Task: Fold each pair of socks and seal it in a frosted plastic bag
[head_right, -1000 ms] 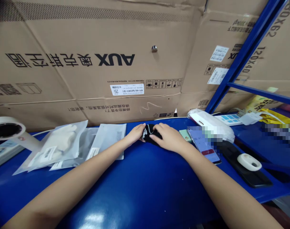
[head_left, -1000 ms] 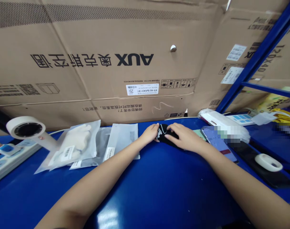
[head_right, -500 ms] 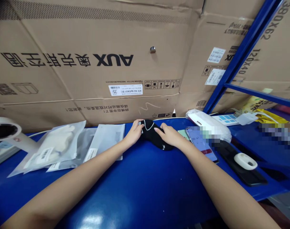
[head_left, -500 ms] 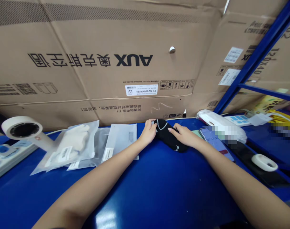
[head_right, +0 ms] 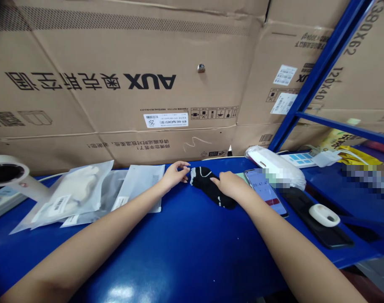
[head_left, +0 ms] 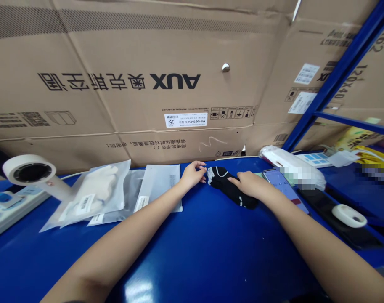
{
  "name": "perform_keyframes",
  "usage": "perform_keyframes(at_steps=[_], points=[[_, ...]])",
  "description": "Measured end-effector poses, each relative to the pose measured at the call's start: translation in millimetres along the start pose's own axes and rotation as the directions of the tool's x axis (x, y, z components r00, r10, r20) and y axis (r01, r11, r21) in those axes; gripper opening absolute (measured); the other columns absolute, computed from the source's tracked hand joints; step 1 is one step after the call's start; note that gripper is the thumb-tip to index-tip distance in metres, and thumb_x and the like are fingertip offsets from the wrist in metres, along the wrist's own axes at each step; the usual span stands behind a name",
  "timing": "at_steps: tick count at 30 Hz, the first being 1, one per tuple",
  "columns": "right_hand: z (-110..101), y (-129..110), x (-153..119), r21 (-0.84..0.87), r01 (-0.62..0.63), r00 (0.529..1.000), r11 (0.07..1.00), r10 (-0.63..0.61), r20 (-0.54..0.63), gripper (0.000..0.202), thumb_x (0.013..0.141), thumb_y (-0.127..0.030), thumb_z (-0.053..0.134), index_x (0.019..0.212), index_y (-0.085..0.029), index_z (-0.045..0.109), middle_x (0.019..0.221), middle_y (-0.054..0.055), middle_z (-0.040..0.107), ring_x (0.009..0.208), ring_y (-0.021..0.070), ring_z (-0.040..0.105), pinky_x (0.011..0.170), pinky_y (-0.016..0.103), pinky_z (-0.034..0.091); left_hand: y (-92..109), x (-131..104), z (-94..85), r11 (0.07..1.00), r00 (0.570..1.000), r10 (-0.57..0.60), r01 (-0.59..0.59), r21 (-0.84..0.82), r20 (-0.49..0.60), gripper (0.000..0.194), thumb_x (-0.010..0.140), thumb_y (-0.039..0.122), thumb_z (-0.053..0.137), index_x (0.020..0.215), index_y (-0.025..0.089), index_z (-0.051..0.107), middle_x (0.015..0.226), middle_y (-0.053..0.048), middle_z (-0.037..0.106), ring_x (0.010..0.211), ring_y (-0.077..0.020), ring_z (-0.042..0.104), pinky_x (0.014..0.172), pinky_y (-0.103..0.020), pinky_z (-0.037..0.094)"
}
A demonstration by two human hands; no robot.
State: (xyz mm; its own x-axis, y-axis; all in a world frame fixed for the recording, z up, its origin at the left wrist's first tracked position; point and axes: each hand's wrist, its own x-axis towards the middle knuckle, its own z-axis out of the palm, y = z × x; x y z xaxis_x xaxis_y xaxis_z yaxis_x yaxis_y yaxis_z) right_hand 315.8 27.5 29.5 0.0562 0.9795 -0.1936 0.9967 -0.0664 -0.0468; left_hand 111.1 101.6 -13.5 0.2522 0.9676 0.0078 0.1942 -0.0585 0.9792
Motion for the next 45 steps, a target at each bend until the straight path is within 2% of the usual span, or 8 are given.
perform_keyframes(at_steps=[4,9,14,20,29,35,39,45], points=[[-3.6,2.4,-3.6,-0.075,0.016,1.0,0.997,-0.017,-0.018,0.046,0.101,-0.048,0.036,0.099,-0.013,0.067,0.103,0.023,0.071,0.093,0.0375,0.07,0.072,0.041,0.047,2.4,-4.5,-3.9,0.958,0.97,0.235,-0.22,0.185,-0.067,0.012,0.085,0.017,0.061,0.096,0.018,0.067,0.098,-0.003,0.063,0.067,-0.0103,0.059,0.067,-0.028,0.055],[-7.8,-3.1,-10.0,-0.098,0.106,0.951,0.989,-0.13,-0.28,0.025,0.095,-0.04,0.051,0.1,-0.017,0.061,0.104,0.017,0.068,0.095,0.032,0.066,0.07,0.035,0.045,15.8,-20.3,-4.3,0.644,0.738,0.642,-0.666,0.377,0.208,0.013,0.087,0.032,0.064,0.093,0.022,0.07,0.1,-0.004,0.065,0.101,-0.0204,0.058,0.094,-0.037,0.048],[-8.8,-15.7,-18.6,0.065,0.404,0.869,0.913,-0.36,-0.338,0.018,0.094,-0.036,0.051,0.082,-0.023,0.052,0.086,0.003,0.064,0.077,0.0187,0.06,0.062,0.028,0.037,22.5,-19.3,-14.3,0.431,0.579,0.583,-0.815,0.388,0.57,0.049,0.074,0.043,0.078,0.116,0.023,0.065,0.119,-0.007,0.066,0.114,-0.0256,0.058,0.103,-0.042,0.042],[1.9,-15.4,-15.5,0.143,0.53,0.847,0.836,-0.513,-0.139,0.02,0.085,-0.038,0.062,0.084,-0.023,0.05,0.084,0.001,0.061,0.073,0.0173,0.055,0.059,0.027,0.033,7.1,9.8,-26.5,0.38,0.468,0.538,-0.877,0.294,0.701,0.027,0.089,0.028,0.065,0.116,0.024,0.071,0.123,-0.007,0.071,0.121,-0.0243,0.061,0.106,-0.041,0.043],[-1.8,-10.5,-12.8,0.174,0.547,0.837,0.819,-0.532,-0.127,0.021,0.088,-0.043,0.06,0.085,-0.023,0.056,0.087,0.002,0.064,0.073,0.0179,0.058,0.064,0.027,0.039,10.1,-1.5,-31.9,0.562,0.578,0.533,-0.788,0.252,0.618,0.035,0.083,0.024,0.066,0.117,0.026,0.071,0.121,-0.006,0.071,0.122,-0.0233,0.061,0.11,-0.041,0.042],[-7.0,-6.9,-7.2,0.075,0.364,0.901,0.928,-0.331,-0.281,0.034,0.1,-0.029,0.033,0.083,-0.019,0.061,0.091,0.011,0.069,0.088,0.024,0.064,0.08,0.033,0.044,27.4,-25.4,-13.5,0.421,0.694,0.529,-0.714,0.559,0.488,0.033,0.095,0.032,0.046,0.078,0.02,0.072,0.081,-0.01,0.07,0.087,-0.0238,0.065,0.09,-0.039,0.049],[10.2,-14.7,-2.6,-0.018,0.278,0.875,0.96,-0.261,-0.407,0.039,0.097,-0.024,0.032,0.123,-0.009,0.058,0.128,0.02,0.061,0.122,0.0302,0.055,0.103,0.04,0.04,31.4,-34.6,1.9,0.354,0.682,0.57,-0.707,0.612,0.458,0.036,0.097,0.027,0.037,0.109,0.015,0.07,0.117,-0.014,0.069,0.113,-0.0267,0.059,0.103,-0.041,0.043],[31.3,-20.1,6.4,0.072,0.129,0.991,0.989,-0.126,-0.041,0.068,0.101,-0.046,0.02,0.155,-0.005,0.024,0.163,0.02,0.018,0.152,0.0325,0.014,0.12,0.055,0.017,14.8,-38.7,17.0,0.448,0.809,0.303,-0.587,0.674,0.504,0.059,0.098,0.036,0.034,0.146,0.002,0.041,0.156,-0.023,0.034,0.146,-0.0336,0.031,0.12,-0.053,0.018]])
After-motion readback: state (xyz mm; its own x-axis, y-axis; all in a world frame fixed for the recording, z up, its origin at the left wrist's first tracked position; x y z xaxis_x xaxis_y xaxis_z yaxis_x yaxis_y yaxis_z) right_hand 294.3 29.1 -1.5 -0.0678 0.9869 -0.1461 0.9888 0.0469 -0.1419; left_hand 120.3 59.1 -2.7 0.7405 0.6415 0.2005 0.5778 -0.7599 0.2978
